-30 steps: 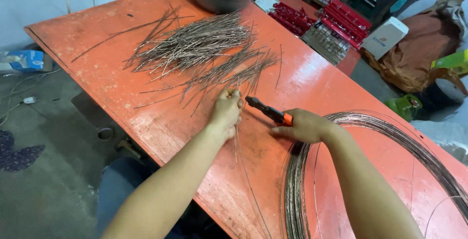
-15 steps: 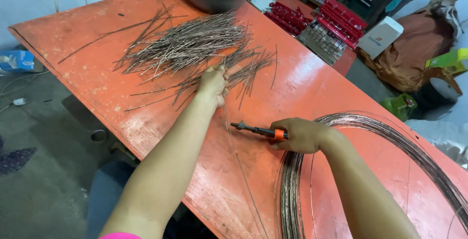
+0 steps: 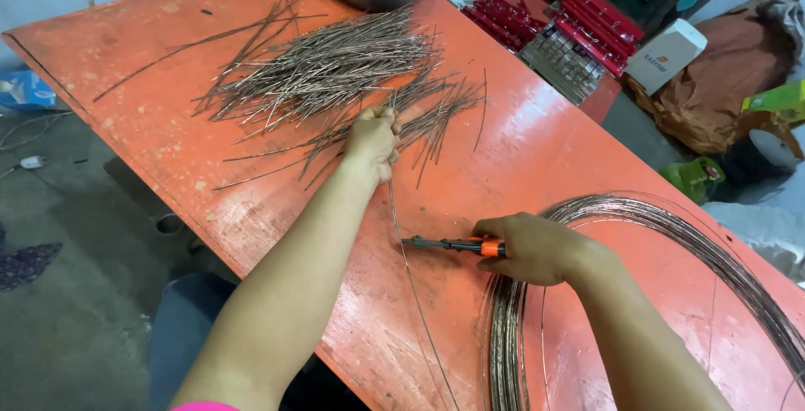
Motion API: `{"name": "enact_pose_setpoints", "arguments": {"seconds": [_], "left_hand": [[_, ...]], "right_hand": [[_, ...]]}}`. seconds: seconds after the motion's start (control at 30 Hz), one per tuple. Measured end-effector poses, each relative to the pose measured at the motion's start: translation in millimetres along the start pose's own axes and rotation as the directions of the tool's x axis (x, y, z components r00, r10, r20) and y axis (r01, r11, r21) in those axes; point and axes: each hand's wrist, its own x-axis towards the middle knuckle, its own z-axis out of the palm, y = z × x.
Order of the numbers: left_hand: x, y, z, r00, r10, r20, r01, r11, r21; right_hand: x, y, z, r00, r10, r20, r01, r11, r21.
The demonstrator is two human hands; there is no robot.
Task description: Cutting individual pieces of wire from a large coil using wire cutters on a workbench.
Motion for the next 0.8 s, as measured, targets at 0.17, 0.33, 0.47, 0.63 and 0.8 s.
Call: {"name": "enact_pose_setpoints", "arguments": {"seconds": [0.17, 0.33, 0.47, 0.63, 0.8], "left_hand": [[-3.7, 3.1, -1.8, 1.0, 0.015, 0.005, -0.015, 1.0, -0.024], [-3.4, 3.5, -2.8, 1.0, 0.023, 0.007, -0.023, 0.999, -0.04], [-14.4, 7.6, -2.4, 1.0, 0.028, -0.008, -0.029, 0.999, -0.033], [-17.3, 10.0, -1.7, 0.999, 0.038, -0.011, -0.038, 0.999, -0.021], [-7.9, 3.9, 1.0, 1.0, 0.03, -0.002, -0.03, 0.999, -0.015]], "right_hand": [[-1.0, -1.3, -1.1, 1.0, -0.014, 0.004, 0.014, 1.0, 0.022], [-6.8, -11.0, -3.4, 1.0, -0.011, -0.004, 0.011, 1.0, 0.022], [-9.4, -20.4, -5.2, 1.0, -0.025, 0.01, 0.025, 1.0, 0.019], [-1.8, -21.1, -3.4, 0.999, -0.031, -0.017, 0.031, 1.0, 0.007], [2.2, -22.8, -0.6, 0.999, 0.028, 0.044, -0.028, 1.0, -0.007]]}}
